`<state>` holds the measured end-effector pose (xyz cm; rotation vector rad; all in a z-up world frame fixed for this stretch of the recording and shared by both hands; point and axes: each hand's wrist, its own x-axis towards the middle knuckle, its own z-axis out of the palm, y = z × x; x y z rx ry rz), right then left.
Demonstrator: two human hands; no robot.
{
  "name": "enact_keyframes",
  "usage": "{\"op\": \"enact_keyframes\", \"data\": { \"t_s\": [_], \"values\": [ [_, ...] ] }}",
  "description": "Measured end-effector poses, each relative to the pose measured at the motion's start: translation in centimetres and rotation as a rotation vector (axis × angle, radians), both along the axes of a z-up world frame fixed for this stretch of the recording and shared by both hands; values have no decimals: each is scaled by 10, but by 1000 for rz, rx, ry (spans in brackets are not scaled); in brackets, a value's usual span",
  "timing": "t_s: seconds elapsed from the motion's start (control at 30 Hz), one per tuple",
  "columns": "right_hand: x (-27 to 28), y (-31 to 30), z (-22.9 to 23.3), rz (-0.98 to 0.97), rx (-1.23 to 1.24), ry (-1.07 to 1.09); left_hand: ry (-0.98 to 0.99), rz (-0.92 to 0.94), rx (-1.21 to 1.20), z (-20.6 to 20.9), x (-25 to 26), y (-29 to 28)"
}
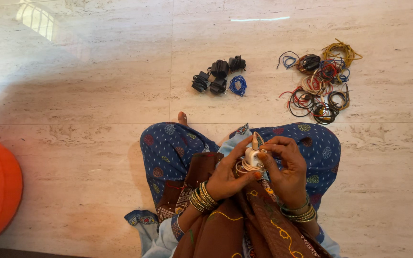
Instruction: The person sits on the floor and organizes a pile of cables and power adapters. They pick up individual cables, untangle them, and coil them neatly by hand. The person handles several different colored cables and power bricks, placing each finished bundle on the floor.
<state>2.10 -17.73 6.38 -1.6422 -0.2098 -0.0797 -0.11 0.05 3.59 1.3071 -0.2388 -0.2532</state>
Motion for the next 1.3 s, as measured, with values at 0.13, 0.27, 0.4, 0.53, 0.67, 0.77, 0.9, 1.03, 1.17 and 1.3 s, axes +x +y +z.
{"op": "enact_keyframes", "data": {
  "t_s": [0.13, 0.27, 0.4, 0.53, 0.67, 0.77, 0.9, 1.03, 1.17, 1.3],
  "values": [
    [-6, 1, -3, -49, -116, -161, 14, 48, 14, -1, -3, -5],
    [-12, 0, -9, -9, -112, -272, -30, 153, 24, -1, -1, -10],
    [-15, 1, -16, -79, 85, -229, 32, 127, -18, 7, 5, -9],
    [-14, -4, -26, -156, 224, -210, -35, 156, 114, 13, 3, -5],
    [-10, -8, -35, -136, 358, -193, -118, 224, 224, 16, 5, -8],
    [-5, -11, -35, -129, 255, -146, -54, 236, 224, 17, 9, -10],
    [1, -15, -34, -76, 240, -46, 94, 184, 98, 14, 12, -3],
    [9, -14, -34, -85, 193, 41, 70, 185, 101, 11, 16, -3],
    [8, -9, -37, -86, 183, -20, 26, 268, 124, 5, 18, -7],
    [11, -6, -36, -52, 120, 18, 38, 304, 163, 1, 22, -7]
  ]
}}
